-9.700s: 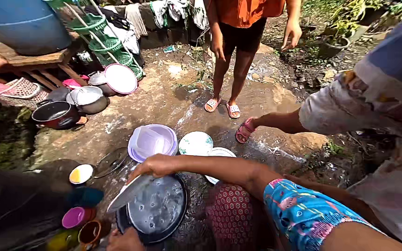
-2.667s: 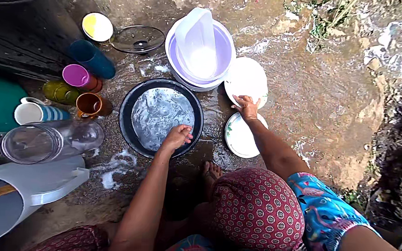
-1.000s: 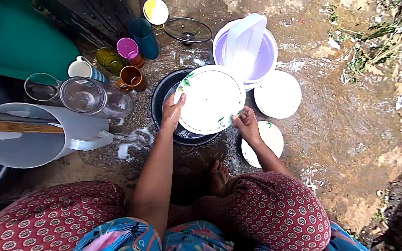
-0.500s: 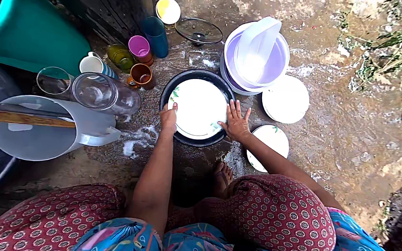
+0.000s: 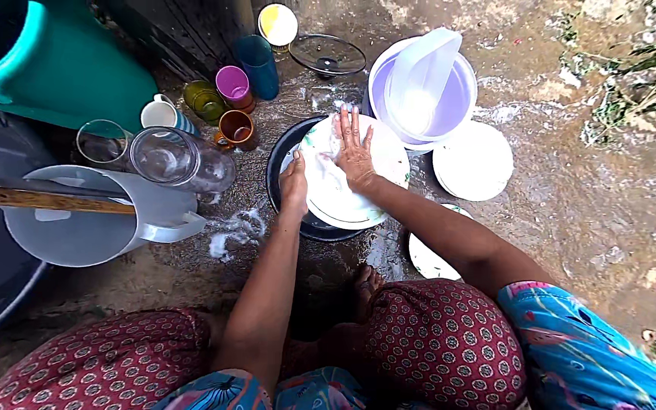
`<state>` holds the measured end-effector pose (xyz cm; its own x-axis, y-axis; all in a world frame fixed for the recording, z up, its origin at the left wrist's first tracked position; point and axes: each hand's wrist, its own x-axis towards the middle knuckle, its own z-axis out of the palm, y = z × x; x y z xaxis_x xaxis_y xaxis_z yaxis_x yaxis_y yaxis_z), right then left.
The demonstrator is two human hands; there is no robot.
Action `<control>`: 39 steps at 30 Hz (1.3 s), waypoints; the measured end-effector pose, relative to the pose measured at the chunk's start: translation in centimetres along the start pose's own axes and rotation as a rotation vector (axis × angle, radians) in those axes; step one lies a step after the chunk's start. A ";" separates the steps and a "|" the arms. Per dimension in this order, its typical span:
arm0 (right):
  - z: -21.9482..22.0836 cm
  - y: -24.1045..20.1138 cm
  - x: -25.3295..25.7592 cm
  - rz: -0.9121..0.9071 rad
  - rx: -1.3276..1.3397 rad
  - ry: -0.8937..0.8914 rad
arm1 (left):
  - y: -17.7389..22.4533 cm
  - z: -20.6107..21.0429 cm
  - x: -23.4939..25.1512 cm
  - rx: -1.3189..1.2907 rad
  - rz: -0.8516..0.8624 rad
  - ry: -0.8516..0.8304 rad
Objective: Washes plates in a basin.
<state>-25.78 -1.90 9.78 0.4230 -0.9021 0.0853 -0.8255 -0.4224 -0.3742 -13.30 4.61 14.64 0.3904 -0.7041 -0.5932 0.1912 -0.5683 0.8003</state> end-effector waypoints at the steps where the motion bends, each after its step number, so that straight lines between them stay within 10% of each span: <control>1: 0.3 -1.0 0.1 -0.042 0.067 -0.013 | 0.1 0.3 0.0 -0.012 0.006 0.021; 10: 2.2 -1.1 -7.4 -0.645 0.314 -0.322 | 1.4 -3.5 3.9 0.094 0.337 0.130; 18: 1.1 4.8 -8.3 -0.088 -0.069 -0.755 | -1.5 -3.2 5.2 0.381 0.648 0.272; 29: -4.4 7.9 -9.0 -0.243 -0.096 -0.790 | -7.9 0.2 7.5 0.130 -0.043 0.072; 33: -6.7 7.8 -9.8 -0.548 -0.008 -0.513 | -7.6 1.2 6.6 0.260 -0.280 -0.126; 39: -13.2 3.0 -8.2 -0.715 0.226 -0.335 | -4.8 1.4 6.4 0.571 -0.073 -0.529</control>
<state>-36.70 3.07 20.17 0.9370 -0.3327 0.1068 -0.2343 -0.8249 -0.5145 -12.96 2.23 6.93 -0.1138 -0.6846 -0.7200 -0.3491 -0.6509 0.6741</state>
